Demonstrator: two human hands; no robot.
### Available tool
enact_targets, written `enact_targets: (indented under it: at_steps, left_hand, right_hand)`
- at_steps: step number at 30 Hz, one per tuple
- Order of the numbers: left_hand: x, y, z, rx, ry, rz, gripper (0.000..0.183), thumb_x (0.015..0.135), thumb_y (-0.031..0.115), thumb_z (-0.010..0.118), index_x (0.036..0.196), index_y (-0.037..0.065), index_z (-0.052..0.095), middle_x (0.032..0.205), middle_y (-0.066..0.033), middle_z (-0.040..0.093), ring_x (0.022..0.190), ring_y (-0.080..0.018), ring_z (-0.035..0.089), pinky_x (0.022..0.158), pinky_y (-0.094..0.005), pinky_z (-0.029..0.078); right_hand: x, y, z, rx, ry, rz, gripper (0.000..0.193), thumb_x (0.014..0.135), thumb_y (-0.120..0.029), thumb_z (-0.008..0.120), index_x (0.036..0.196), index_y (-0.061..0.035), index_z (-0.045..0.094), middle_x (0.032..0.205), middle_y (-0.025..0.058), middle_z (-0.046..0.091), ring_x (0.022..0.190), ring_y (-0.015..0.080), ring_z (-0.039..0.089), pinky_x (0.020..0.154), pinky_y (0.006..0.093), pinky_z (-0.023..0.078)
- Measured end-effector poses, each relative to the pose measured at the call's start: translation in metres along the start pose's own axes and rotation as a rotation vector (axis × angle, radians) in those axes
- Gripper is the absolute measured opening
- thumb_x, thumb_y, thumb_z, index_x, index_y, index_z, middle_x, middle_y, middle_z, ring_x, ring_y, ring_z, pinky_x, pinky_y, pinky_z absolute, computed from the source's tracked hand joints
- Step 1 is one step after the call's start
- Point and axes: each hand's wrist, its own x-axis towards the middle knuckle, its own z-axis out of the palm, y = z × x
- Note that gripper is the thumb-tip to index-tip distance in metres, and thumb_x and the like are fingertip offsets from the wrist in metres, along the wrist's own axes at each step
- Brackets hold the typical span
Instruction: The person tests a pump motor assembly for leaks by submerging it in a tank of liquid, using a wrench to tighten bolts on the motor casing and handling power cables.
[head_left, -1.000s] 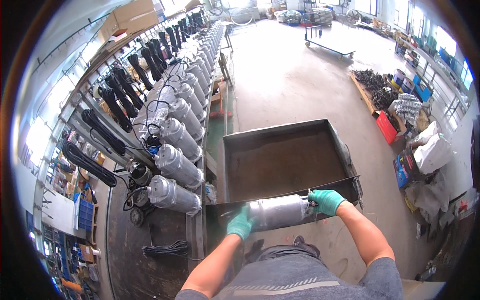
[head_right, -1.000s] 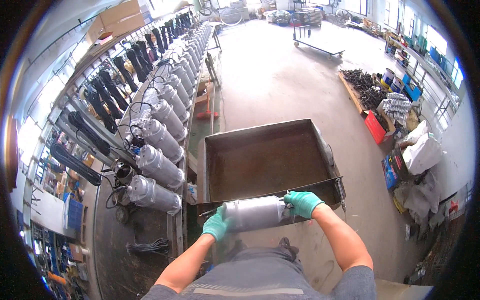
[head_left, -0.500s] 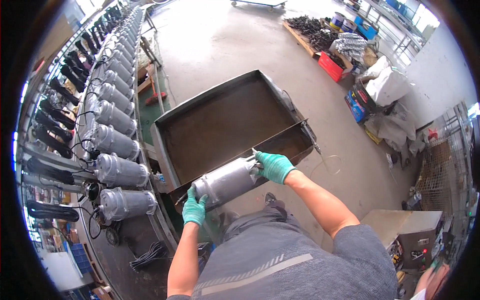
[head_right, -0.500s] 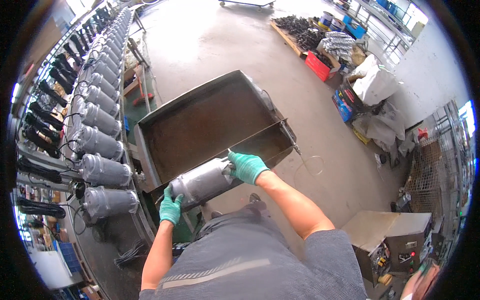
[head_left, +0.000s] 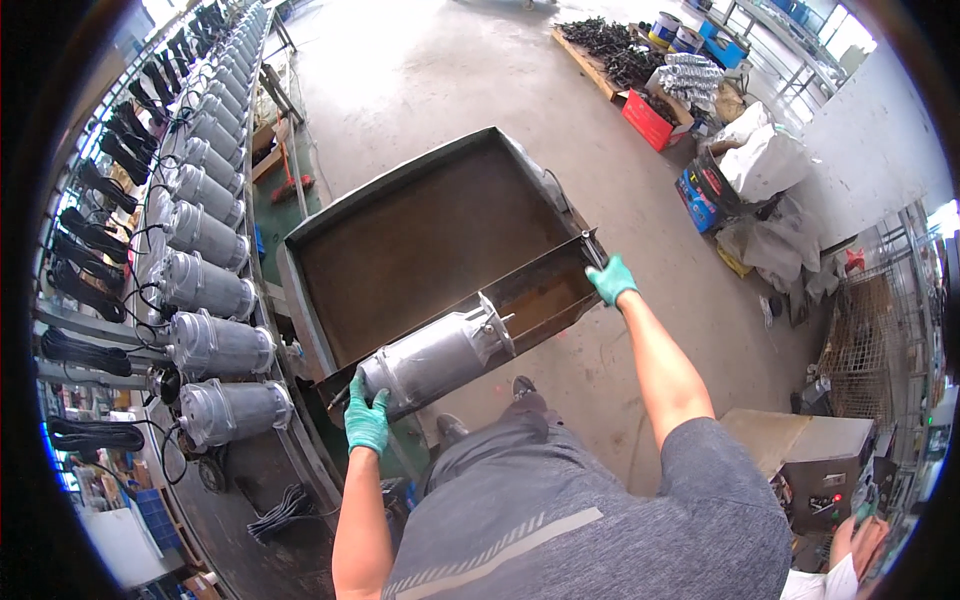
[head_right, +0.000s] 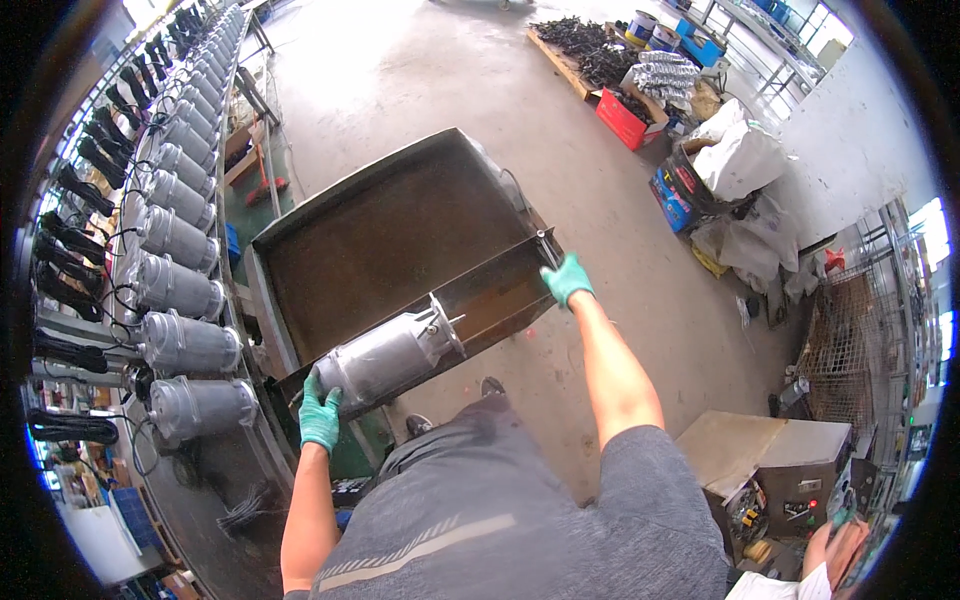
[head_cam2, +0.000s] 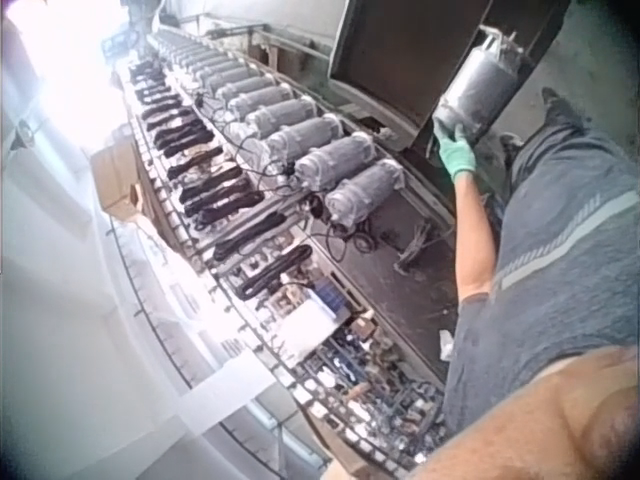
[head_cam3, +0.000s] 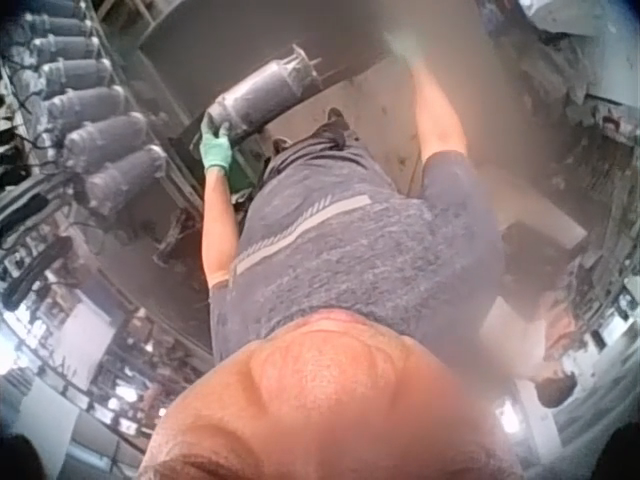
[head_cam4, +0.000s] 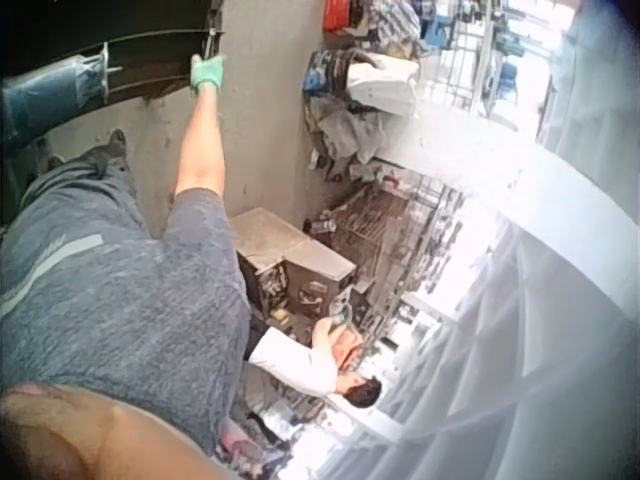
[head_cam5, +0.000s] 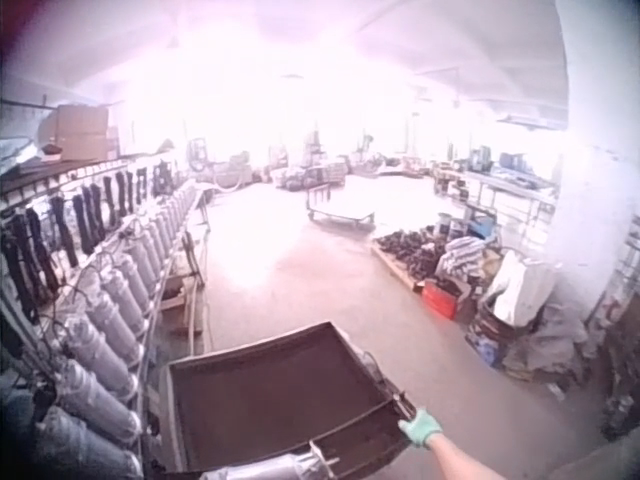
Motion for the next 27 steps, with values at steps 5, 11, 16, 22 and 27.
enact_targets:
  at_steps: [5, 11, 16, 22, 27]
  left_hand:
    - [0.001, 0.002, 0.001, -0.042, -0.028, -0.030, 0.072, 0.096, 0.015, 0.074, 0.159, 0.023, 0.040, 0.146, -0.0240, 0.060, 0.133, -0.0361, 0.060, 0.109, -0.0412, 0.048]
    - [-0.001, 0.013, -0.005, 0.223, -0.012, -0.026, 0.074, 0.096, 0.038, 0.071, 0.160, 0.032, 0.036, 0.126, -0.0317, 0.066, 0.115, -0.0507, 0.064, 0.097, -0.0554, 0.051]
    - [0.005, 0.007, -0.006, 0.239, -0.015, 0.006, 0.076, 0.095, 0.039, 0.073, 0.160, 0.031, 0.035, 0.116, -0.0314, 0.070, 0.108, -0.0490, 0.067, 0.094, -0.0549, 0.053]
    - [0.003, 0.015, -0.010, 0.299, -0.045, -0.003, 0.075, 0.096, 0.044, 0.072, 0.160, 0.030, 0.036, 0.109, -0.0301, 0.072, 0.103, -0.0480, 0.069, 0.091, -0.0553, 0.053]
    - [0.002, 0.020, -0.013, 0.334, -0.059, -0.031, 0.076, 0.095, 0.048, 0.070, 0.160, 0.030, 0.036, 0.106, -0.0288, 0.072, 0.099, -0.0471, 0.070, 0.088, -0.0557, 0.053]
  right_hand:
    - [0.037, -0.059, 0.010, 0.082, 0.117, -0.021, 0.056, 0.093, -0.036, 0.072, 0.133, -0.0014, 0.050, 0.117, 0.0288, 0.070, 0.111, 0.0473, 0.067, 0.096, 0.0523, 0.053]
    - [-0.050, -0.106, -0.021, 0.119, -0.092, -0.574, 0.027, 0.102, -0.030, 0.063, 0.121, -0.0117, 0.056, 0.098, 0.0226, 0.072, 0.092, 0.0442, 0.070, 0.080, 0.0513, 0.054]
    - [-0.175, -0.186, -0.044, 0.089, -0.277, -0.722, 0.016, 0.092, -0.009, 0.065, 0.103, -0.0036, 0.056, 0.073, 0.0195, 0.065, 0.070, 0.0405, 0.067, 0.064, 0.0450, 0.053]
    - [-0.208, -0.200, -0.014, -0.130, -0.107, -1.043, 0.030, 0.084, -0.013, 0.073, 0.110, -0.0023, 0.061, 0.088, 0.0220, 0.069, 0.078, 0.0412, 0.069, 0.067, 0.0493, 0.056]
    - [-0.206, -0.201, 0.001, -0.333, -0.107, -1.021, 0.030, 0.085, -0.019, 0.072, 0.109, -0.0023, 0.065, 0.088, 0.0210, 0.070, 0.079, 0.0402, 0.070, 0.068, 0.0492, 0.058]
